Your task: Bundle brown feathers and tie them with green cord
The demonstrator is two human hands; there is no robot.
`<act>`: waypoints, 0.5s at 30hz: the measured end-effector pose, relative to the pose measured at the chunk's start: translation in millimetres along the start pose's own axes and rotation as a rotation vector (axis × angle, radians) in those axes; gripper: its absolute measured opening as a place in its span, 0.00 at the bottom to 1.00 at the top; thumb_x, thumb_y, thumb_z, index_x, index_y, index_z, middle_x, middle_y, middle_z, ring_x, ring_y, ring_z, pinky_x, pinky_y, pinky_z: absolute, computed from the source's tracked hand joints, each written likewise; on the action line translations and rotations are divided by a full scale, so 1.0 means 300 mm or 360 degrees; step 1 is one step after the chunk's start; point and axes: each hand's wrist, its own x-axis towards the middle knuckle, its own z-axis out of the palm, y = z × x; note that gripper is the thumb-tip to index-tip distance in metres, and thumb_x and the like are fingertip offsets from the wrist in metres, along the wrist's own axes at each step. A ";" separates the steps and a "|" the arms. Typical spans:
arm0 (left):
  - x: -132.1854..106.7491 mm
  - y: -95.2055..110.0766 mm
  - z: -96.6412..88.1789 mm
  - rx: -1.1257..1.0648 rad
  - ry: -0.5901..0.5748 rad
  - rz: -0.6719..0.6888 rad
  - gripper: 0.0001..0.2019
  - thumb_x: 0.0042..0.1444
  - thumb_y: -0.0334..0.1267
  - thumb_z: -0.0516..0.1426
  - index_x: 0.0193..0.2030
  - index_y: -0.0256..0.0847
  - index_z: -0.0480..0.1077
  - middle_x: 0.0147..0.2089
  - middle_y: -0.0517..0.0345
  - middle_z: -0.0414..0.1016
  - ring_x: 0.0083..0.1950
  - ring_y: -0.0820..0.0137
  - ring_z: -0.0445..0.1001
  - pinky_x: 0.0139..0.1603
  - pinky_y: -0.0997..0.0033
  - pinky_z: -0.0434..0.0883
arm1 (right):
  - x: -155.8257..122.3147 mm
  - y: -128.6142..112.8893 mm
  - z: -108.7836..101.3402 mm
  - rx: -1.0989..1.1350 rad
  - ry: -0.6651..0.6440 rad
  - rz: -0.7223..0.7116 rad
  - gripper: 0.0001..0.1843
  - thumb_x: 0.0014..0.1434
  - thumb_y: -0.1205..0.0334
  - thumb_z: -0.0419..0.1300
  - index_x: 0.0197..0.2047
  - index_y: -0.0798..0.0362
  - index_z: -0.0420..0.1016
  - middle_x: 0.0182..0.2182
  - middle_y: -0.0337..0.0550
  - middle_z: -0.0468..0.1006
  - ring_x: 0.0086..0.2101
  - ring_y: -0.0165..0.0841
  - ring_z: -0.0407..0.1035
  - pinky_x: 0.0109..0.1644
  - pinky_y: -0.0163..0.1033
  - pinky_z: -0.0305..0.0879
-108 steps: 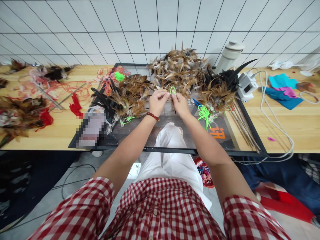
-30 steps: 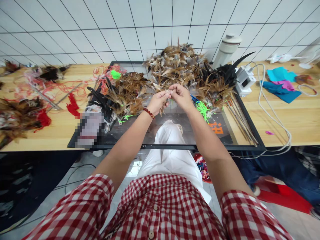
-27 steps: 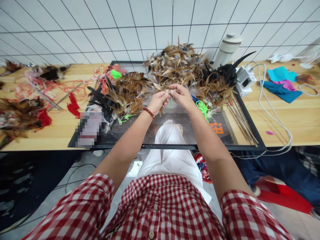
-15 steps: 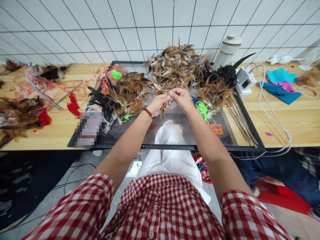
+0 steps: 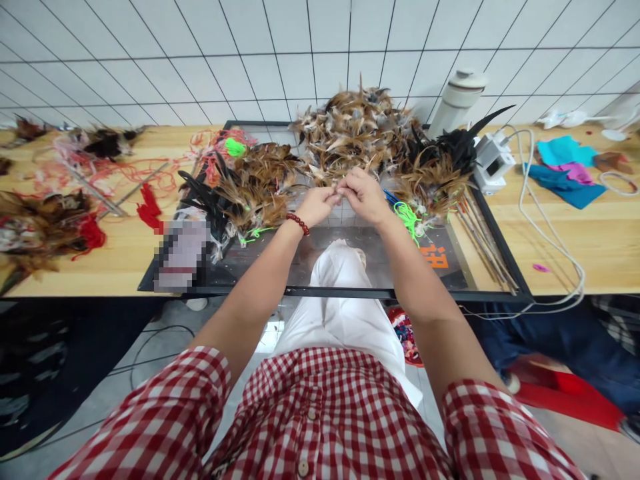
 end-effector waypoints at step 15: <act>0.008 -0.022 0.025 -0.0067 0.0234 -0.0068 0.16 0.59 0.27 0.58 0.19 0.39 0.67 0.20 0.63 0.62 0.28 0.73 0.61 0.34 0.73 0.58 | -0.026 0.037 0.034 -0.0115 -0.0120 0.0165 0.09 0.56 0.55 0.65 0.27 0.50 0.79 0.26 0.41 0.77 0.31 0.35 0.67 0.40 0.41 0.61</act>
